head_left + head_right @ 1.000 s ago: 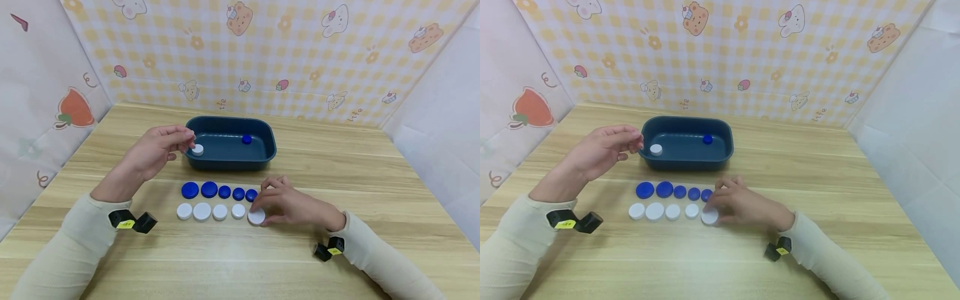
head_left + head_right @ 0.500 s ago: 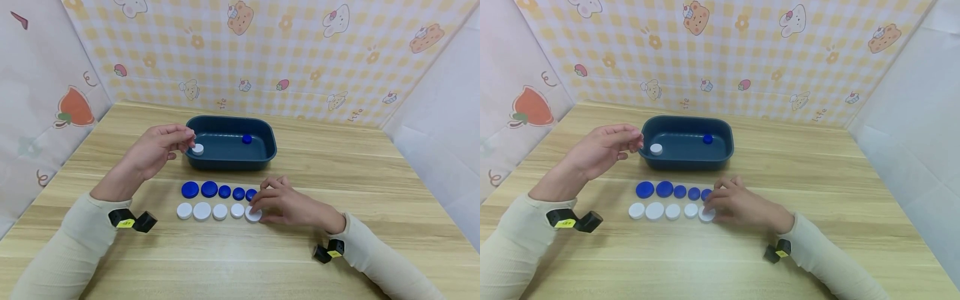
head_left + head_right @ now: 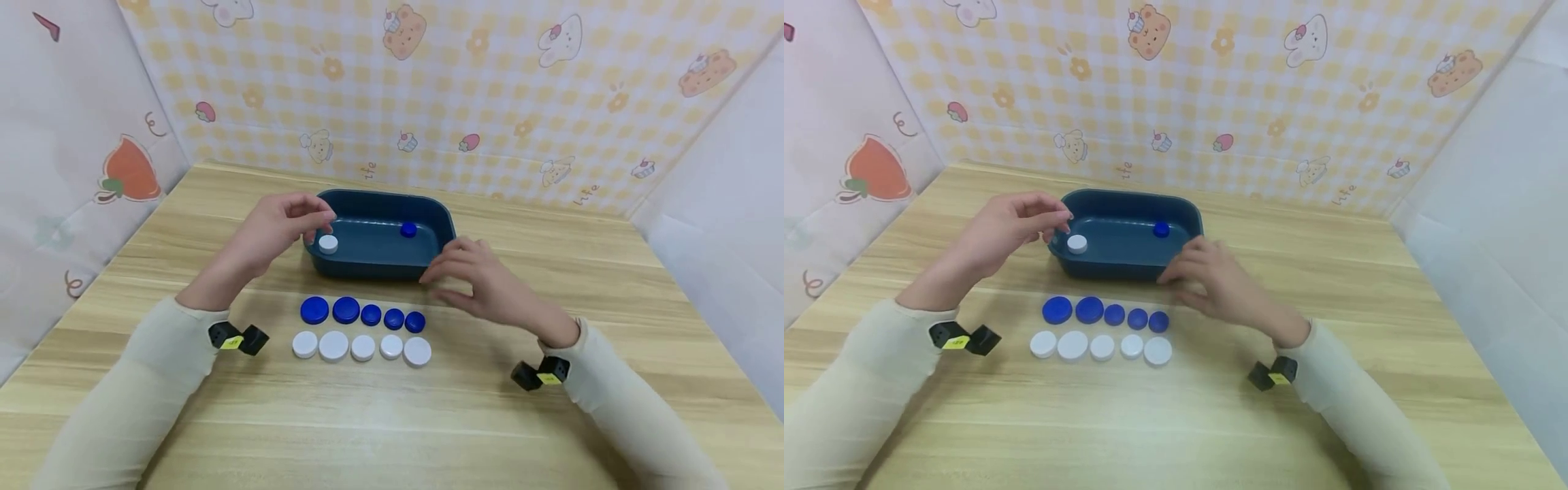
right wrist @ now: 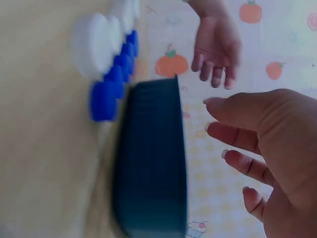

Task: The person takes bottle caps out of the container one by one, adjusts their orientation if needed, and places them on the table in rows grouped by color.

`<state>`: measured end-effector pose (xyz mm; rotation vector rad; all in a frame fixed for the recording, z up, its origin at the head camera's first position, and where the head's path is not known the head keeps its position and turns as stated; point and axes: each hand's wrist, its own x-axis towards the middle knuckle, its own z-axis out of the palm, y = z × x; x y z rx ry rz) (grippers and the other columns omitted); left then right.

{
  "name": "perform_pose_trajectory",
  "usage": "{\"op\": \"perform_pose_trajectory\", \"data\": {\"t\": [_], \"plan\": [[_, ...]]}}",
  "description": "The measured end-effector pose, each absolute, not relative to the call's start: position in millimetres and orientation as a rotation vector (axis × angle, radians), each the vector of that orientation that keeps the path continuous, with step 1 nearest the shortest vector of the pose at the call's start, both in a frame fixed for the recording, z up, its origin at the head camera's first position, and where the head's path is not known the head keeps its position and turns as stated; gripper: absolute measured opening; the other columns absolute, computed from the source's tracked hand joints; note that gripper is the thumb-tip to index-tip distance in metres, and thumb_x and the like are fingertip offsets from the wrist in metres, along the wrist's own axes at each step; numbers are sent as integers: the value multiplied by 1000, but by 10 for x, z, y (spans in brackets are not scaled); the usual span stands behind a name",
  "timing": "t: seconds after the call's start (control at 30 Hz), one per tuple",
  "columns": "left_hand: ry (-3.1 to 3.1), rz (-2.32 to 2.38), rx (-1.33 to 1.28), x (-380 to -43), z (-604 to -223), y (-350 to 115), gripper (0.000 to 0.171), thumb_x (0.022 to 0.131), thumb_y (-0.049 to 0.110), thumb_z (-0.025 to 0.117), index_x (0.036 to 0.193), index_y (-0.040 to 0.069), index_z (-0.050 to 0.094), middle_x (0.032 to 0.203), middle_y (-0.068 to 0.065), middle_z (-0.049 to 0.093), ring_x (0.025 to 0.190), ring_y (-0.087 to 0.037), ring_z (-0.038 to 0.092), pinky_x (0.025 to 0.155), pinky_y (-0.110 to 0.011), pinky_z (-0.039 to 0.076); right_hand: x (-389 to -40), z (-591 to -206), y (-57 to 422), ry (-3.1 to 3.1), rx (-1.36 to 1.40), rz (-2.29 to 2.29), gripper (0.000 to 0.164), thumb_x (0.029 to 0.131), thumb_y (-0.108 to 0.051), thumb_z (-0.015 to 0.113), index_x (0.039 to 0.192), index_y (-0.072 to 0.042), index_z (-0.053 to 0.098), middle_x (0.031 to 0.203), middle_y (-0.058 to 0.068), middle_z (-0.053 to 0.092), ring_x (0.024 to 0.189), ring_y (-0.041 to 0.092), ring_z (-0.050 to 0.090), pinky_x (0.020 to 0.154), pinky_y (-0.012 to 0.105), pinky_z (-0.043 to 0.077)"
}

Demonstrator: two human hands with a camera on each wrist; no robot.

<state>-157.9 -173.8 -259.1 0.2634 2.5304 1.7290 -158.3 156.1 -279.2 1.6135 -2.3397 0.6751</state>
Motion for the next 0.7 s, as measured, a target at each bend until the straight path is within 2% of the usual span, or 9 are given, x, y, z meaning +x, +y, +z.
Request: {"op": "perform_pose_trajectory", "data": {"t": [0.17,0.43,0.57,0.7], "plan": [[2685,1591,356,-1803,-2731,-1721,26,94,30,63,110,9,64,100,-9,64,87,-28,56,76,-38,47,-1895,-2650,1451,-2452,1495,679,26,82,-12,76,107,-8,69,105,2,67,97,20,57,83,38,43],[2904,1288,403,-1982,-2879,-1699,20,92,18,66,109,8,63,98,-10,60,82,-26,51,68,-36,44,-2415,-2668,1293,-2844,1239,614,33,87,-14,71,117,-2,63,108,11,64,94,24,58,83,39,48],[2986,1171,444,-2044,-2918,-1688,21,91,15,67,108,5,63,100,-13,61,83,-27,51,70,-38,45,-2635,-2742,1216,-2941,1152,561,34,88,-13,70,120,-2,61,105,12,63,89,22,57,80,36,48],[3073,1097,436,-2089,-2927,-1690,20,89,12,68,107,2,63,105,-16,60,91,-31,53,78,-42,45,-2770,-2821,1168,-2975,1113,542,34,88,-12,70,119,0,61,105,14,63,85,23,58,79,36,48]]}}
